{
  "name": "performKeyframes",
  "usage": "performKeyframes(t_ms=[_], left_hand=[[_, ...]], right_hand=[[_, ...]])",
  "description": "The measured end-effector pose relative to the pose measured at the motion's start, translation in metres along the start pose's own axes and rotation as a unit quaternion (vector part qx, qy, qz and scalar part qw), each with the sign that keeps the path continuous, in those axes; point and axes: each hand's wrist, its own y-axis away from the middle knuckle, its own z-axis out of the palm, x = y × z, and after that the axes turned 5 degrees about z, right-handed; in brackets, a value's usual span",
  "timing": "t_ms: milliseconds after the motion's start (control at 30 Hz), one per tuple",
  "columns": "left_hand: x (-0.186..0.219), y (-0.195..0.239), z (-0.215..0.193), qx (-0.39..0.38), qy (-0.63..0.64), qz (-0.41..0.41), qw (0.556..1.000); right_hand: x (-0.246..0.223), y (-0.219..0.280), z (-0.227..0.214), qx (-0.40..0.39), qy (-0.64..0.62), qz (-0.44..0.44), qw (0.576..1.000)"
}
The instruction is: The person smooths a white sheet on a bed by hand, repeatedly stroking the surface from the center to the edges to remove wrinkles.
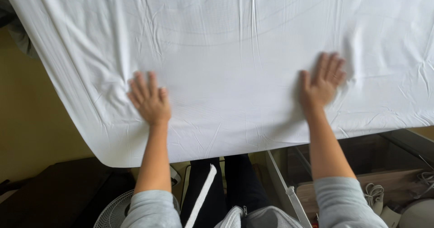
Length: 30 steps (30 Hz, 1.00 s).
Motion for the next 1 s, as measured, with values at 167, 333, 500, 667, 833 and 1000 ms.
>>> performKeyframes(t_ms=[167,333,500,667,833,1000], left_hand=[[-0.049,0.052,-0.026,-0.072,0.017,-0.229,0.971],[-0.092,0.117,-0.051,-0.065,0.007,-0.344,0.937],[-0.121,0.132,-0.079,-0.152,0.072,-0.584,0.794],[-0.031,0.026,-0.033,-0.169,-0.05,-0.337,0.925],[0.143,-0.053,0.02,0.009,0.108,-0.015,0.994],[0.115,-0.127,0.029,-0.084,0.081,0.046,0.992]], right_hand=[[0.069,0.049,-0.029,-0.046,0.023,0.206,0.977],[0.114,0.099,-0.053,-0.018,0.031,0.287,0.957],[0.137,0.087,-0.049,-0.031,0.045,0.489,0.87],[0.007,0.045,0.031,0.062,-0.142,0.211,0.965],[-0.189,-0.001,0.075,-0.018,-0.056,-0.014,0.998],[-0.212,-0.034,0.073,-0.008,-0.028,0.016,0.999]])
